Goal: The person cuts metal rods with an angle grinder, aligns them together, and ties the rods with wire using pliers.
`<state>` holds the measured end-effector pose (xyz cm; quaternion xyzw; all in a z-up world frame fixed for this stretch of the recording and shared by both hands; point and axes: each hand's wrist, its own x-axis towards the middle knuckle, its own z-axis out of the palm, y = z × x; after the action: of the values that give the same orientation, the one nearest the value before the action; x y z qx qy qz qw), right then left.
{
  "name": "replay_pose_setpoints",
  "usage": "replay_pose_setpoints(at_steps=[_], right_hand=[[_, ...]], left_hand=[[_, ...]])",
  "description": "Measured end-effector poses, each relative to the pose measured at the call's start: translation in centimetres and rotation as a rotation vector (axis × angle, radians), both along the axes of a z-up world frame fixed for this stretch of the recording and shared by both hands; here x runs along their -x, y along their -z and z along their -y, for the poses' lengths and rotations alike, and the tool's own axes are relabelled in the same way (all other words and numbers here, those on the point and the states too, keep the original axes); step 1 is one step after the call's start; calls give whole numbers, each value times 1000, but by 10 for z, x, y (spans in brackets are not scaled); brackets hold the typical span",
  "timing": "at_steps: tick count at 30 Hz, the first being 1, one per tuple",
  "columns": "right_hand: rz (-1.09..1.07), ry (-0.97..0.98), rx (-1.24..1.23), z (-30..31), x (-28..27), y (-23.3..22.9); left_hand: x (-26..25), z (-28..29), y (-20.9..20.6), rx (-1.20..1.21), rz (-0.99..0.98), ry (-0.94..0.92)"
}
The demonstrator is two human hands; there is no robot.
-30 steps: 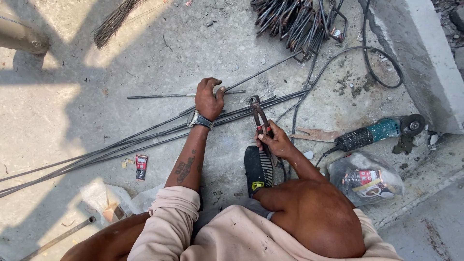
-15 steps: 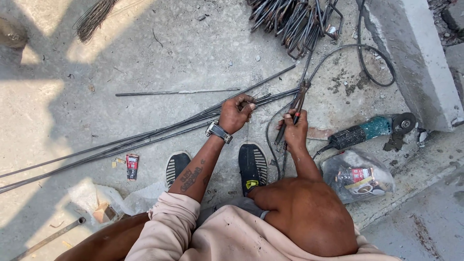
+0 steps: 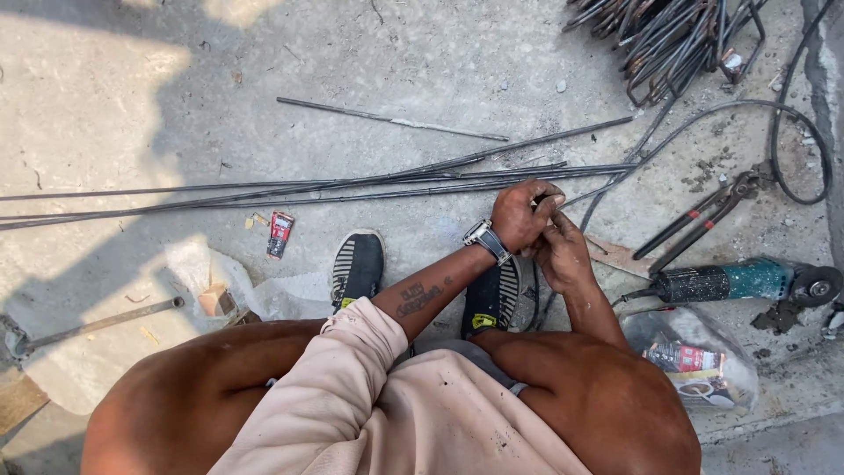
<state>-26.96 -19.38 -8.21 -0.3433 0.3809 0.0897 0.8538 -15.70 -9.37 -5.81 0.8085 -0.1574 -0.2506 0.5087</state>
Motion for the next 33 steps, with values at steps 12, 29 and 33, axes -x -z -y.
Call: replay_pose_setpoints(at_steps=[12, 29, 33], right_hand=[[351, -494, 1406, 24, -114, -3], [712, -929, 1610, 16, -217, -6], [691, -690, 1336, 71, -148, -59]], left_hand=[[-148, -144, -9, -625, 90, 64], [-92, -199, 3, -689, 399, 113], [-106, -197, -1, -700, 372, 154]])
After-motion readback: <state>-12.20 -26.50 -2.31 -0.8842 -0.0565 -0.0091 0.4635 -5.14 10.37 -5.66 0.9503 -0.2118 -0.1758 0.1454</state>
